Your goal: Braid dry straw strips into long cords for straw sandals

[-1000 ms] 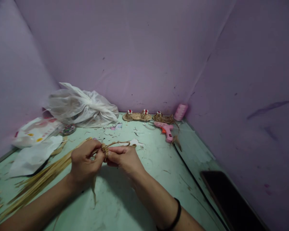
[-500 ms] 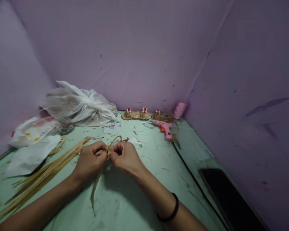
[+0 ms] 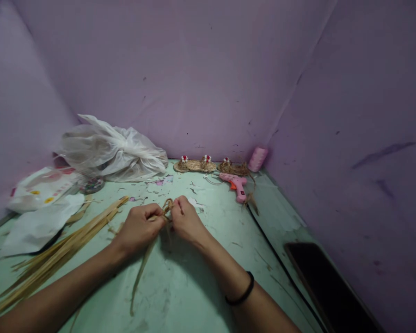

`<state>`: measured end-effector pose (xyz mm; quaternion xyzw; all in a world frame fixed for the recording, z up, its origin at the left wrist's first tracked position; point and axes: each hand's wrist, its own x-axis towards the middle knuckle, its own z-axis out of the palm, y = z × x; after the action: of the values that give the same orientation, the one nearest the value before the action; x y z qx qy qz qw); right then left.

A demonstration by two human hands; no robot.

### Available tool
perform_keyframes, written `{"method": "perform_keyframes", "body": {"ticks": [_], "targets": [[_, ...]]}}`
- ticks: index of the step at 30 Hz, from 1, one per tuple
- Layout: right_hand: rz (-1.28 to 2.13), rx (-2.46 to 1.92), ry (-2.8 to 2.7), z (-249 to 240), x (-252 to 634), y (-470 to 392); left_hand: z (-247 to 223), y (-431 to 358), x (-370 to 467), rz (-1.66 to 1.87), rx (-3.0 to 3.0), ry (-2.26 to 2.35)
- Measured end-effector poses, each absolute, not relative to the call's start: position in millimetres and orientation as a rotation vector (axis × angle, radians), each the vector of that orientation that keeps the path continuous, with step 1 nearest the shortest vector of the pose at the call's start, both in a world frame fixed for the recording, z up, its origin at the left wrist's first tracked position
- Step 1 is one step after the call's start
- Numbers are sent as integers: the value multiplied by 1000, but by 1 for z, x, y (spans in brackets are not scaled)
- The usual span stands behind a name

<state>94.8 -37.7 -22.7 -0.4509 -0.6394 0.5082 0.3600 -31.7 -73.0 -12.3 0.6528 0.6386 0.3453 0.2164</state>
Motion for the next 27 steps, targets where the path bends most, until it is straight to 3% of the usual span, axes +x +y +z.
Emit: {"method": "perform_keyframes", "body": {"ticks": [6, 16, 27], "targets": [[1283, -1295, -1530, -33, 108, 0, -29, -24, -20, 890, 1803, 1709], [550, -1661, -1832, -42, 111, 61, -42, 36, 5, 781, 1181, 1745], [545, -1781, -1875, -40, 110, 85, -43, 57, 16, 820, 946, 1758]]}}
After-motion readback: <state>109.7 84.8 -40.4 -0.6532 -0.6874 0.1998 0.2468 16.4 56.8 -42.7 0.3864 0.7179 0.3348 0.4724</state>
